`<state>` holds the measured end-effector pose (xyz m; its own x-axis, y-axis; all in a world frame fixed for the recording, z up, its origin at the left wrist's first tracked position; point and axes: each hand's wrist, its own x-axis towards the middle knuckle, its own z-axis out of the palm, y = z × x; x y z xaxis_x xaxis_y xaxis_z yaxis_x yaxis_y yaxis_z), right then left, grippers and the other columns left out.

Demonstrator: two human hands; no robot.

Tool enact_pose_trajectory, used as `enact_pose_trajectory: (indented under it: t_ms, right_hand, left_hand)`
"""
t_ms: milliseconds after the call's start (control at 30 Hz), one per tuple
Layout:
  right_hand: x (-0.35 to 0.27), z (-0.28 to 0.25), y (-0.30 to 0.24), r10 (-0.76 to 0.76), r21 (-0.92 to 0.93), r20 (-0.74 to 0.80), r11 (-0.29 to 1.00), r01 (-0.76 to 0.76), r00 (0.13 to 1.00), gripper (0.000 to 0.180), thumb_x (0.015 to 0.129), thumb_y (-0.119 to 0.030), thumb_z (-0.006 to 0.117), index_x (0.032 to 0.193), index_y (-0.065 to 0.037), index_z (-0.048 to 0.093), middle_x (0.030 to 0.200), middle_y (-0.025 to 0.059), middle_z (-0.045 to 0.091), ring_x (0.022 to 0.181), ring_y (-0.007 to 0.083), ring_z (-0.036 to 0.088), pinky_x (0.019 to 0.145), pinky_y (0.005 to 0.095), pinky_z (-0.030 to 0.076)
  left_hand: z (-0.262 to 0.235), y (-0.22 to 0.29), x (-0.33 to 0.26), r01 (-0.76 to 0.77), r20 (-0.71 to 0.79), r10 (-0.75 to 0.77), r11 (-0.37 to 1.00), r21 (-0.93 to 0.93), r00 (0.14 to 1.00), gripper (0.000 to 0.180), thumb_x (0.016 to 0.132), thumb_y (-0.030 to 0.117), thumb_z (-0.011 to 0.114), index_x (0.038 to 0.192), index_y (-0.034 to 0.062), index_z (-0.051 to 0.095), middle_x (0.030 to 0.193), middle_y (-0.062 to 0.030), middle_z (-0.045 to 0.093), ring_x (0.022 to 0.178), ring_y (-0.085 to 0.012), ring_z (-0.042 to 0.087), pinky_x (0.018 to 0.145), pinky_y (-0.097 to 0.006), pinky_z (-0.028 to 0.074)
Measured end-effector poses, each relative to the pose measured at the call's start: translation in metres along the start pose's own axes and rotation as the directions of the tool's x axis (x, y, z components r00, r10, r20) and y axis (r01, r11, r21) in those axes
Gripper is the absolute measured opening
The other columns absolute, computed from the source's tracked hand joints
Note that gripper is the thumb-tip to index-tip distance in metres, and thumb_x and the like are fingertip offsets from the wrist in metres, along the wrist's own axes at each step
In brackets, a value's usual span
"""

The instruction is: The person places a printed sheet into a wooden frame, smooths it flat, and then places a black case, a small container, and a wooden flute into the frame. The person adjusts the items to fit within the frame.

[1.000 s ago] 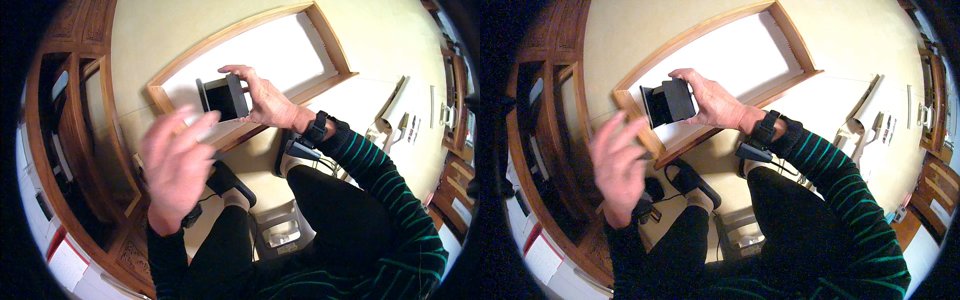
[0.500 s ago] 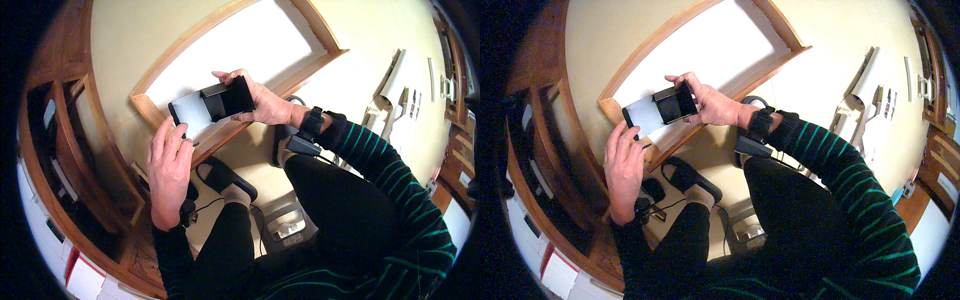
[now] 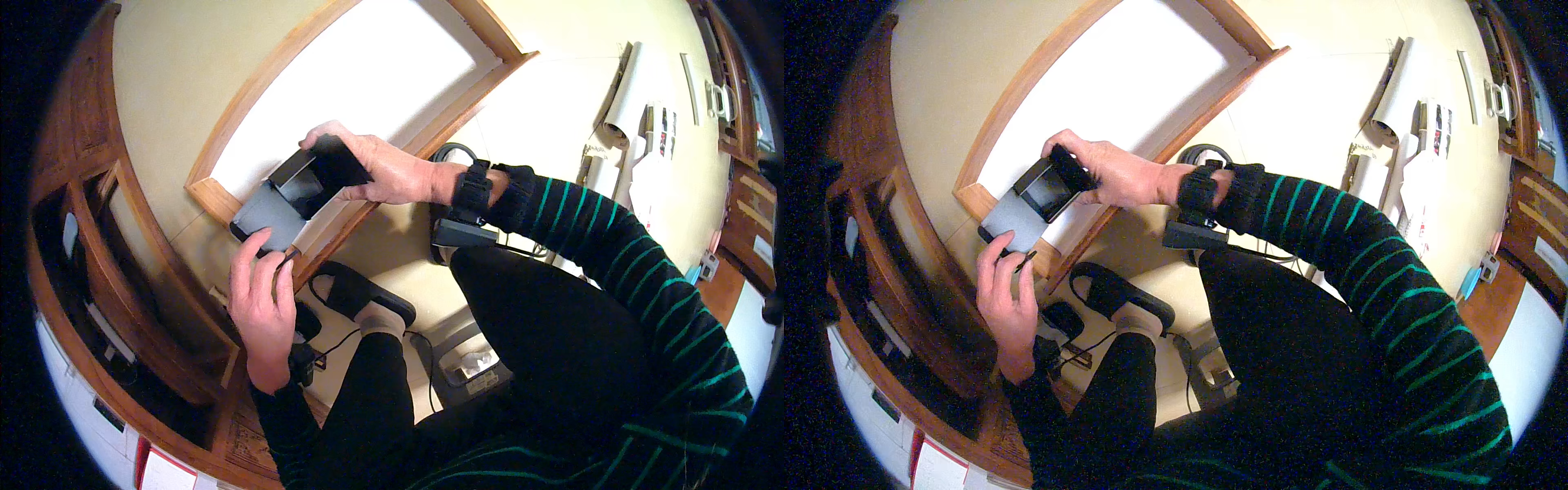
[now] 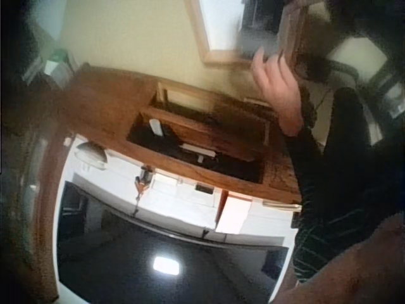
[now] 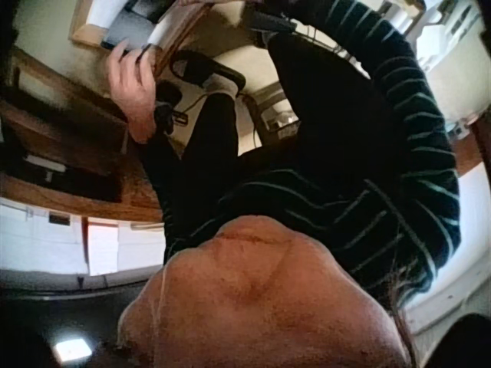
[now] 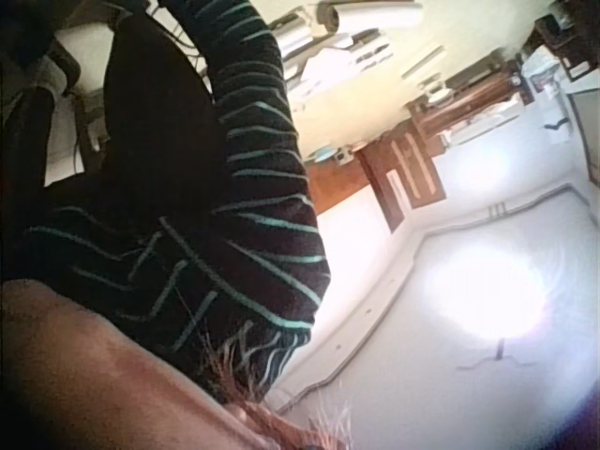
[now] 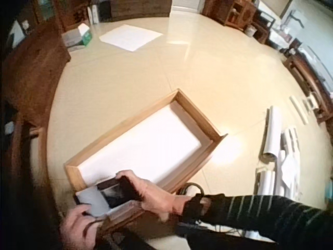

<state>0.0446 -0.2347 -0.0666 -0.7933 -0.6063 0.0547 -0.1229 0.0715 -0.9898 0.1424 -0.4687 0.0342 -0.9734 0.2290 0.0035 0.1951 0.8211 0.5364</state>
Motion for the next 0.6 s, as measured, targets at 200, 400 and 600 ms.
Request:
enact_pose_trajectory:
  t_ms: [200, 400, 600]
  right_hand:
    - [0.018, 0.013, -0.008, 0.127, 0.216, 0.121, 0.965, -0.151, 0.985, 0.076, 0.076, 0.007, 0.076, 0.136, -0.017, 0.036, 0.123, 0.0097, 0.057, 0.118, 0.0295, 0.059, 0.100, 0.0430, 0.048]
    - [0.030, 0.024, -0.009, 0.065, 0.216, 0.087, 0.973, -0.082, 0.994, 0.076, 0.077, 0.005, 0.078, 0.135, -0.017, 0.034, 0.120, 0.0103, 0.058, 0.118, 0.0299, 0.059, 0.100, 0.0453, 0.048]
    - [0.032, 0.032, -0.006, 0.025, 0.200, 0.031, 0.979, -0.031, 0.999, 0.075, 0.076, 0.002, 0.081, 0.131, -0.016, 0.034, 0.115, 0.0116, 0.061, 0.112, 0.0314, 0.063, 0.096, 0.0449, 0.052]
  left_hand:
    - [-0.009, -0.004, -0.005, -0.049, -0.131, 0.053, 0.998, 0.034, 0.990, 0.010, 0.087, 0.002, 0.070, 0.095, 0.0003, 0.064, 0.125, -0.0155, 0.063, 0.104, -0.0334, 0.063, 0.089, -0.041, 0.052]
    - [-0.017, -0.007, -0.010, -0.033, -0.167, 0.047, 0.996, 0.084, 0.985, 0.010, 0.089, -0.002, 0.065, 0.097, 0.0007, 0.059, 0.121, -0.0159, 0.064, 0.104, -0.0332, 0.063, 0.088, -0.040, 0.052]
    - [-0.013, -0.009, -0.014, 0.167, -0.264, -0.158, 0.986, 0.010, 0.951, 0.010, 0.091, 0.000, 0.066, 0.101, 0.0005, 0.063, 0.107, -0.0141, 0.069, 0.099, -0.0336, 0.065, 0.091, -0.042, 0.052]
